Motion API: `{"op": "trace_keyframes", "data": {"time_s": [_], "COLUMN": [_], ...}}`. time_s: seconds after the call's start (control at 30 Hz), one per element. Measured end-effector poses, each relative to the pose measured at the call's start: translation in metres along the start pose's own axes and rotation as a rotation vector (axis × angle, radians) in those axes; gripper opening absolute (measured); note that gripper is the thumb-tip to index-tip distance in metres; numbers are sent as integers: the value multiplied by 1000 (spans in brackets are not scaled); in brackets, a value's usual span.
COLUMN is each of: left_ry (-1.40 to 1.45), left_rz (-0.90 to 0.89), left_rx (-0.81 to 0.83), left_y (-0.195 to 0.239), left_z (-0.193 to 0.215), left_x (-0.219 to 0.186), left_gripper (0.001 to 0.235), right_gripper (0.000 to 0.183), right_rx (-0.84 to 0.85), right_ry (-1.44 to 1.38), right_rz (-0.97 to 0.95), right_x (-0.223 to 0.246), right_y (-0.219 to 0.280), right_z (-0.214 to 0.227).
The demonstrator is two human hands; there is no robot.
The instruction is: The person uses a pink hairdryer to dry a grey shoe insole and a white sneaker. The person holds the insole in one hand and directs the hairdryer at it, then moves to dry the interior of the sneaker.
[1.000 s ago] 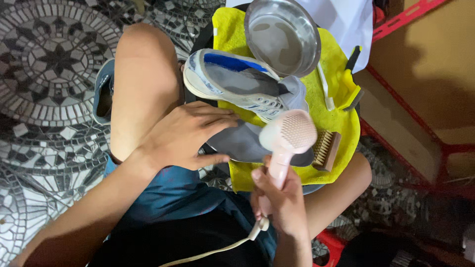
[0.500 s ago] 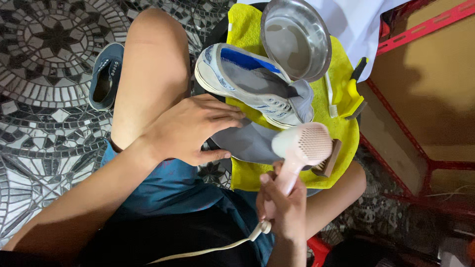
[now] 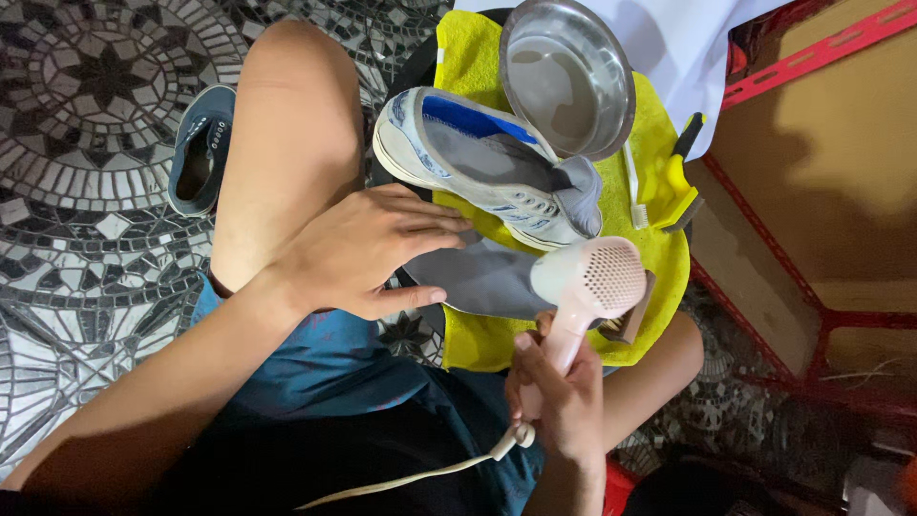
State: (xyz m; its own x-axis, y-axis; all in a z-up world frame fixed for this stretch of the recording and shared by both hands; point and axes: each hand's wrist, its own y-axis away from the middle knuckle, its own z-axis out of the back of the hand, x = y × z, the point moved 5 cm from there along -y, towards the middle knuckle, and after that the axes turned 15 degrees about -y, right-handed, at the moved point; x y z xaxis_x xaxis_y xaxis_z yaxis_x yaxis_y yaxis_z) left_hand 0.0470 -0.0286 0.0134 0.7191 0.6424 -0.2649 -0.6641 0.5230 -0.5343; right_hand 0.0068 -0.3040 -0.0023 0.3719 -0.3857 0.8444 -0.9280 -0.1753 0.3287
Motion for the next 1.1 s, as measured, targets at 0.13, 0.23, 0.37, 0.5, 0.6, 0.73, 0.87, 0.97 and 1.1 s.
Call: {"op": "trace_keyframes", "data": {"time_s": [0.13,0.23,0.37,0.5,0.6,0.73,0.87,0.97,1.1], "left_ry": [12,4,0,5,3,10,-29,-11,35], "left_rz": [2,-2,-8,-2,0,14,18,38,39], "left_rx": [-9,-20,-6,-7,22,39,68,68,-11], "left_y": [0,0,-2,-2,-2,-4,-1,2,-2], "left_z": [1,1,3,5,2,5,-1,-4,5], "left_x": [0,-1,-2,-3,-1,-2,-2,1,-2], "left_gripper": [57,57,55,54,60,61,52,48,38], "right_gripper": [21,21,25,28,29,30,41,43,40], "right_rx": [-63,-105,-17,102,121,141,120,95,98], "right_ry": [-19,15,13,18,68,79,28,96,189], "right_rz": [45,50,23,-78,-156,-109,103,281,354], "right_x": [3,-1,-6,-15,-22,-33,-41,-48,-53], "right_y": [-2,-2,-1,-2,-1,3,12,18,27], "right_z": [4,-1,-19,-44,-51,-72,-96,-105,-106]}}
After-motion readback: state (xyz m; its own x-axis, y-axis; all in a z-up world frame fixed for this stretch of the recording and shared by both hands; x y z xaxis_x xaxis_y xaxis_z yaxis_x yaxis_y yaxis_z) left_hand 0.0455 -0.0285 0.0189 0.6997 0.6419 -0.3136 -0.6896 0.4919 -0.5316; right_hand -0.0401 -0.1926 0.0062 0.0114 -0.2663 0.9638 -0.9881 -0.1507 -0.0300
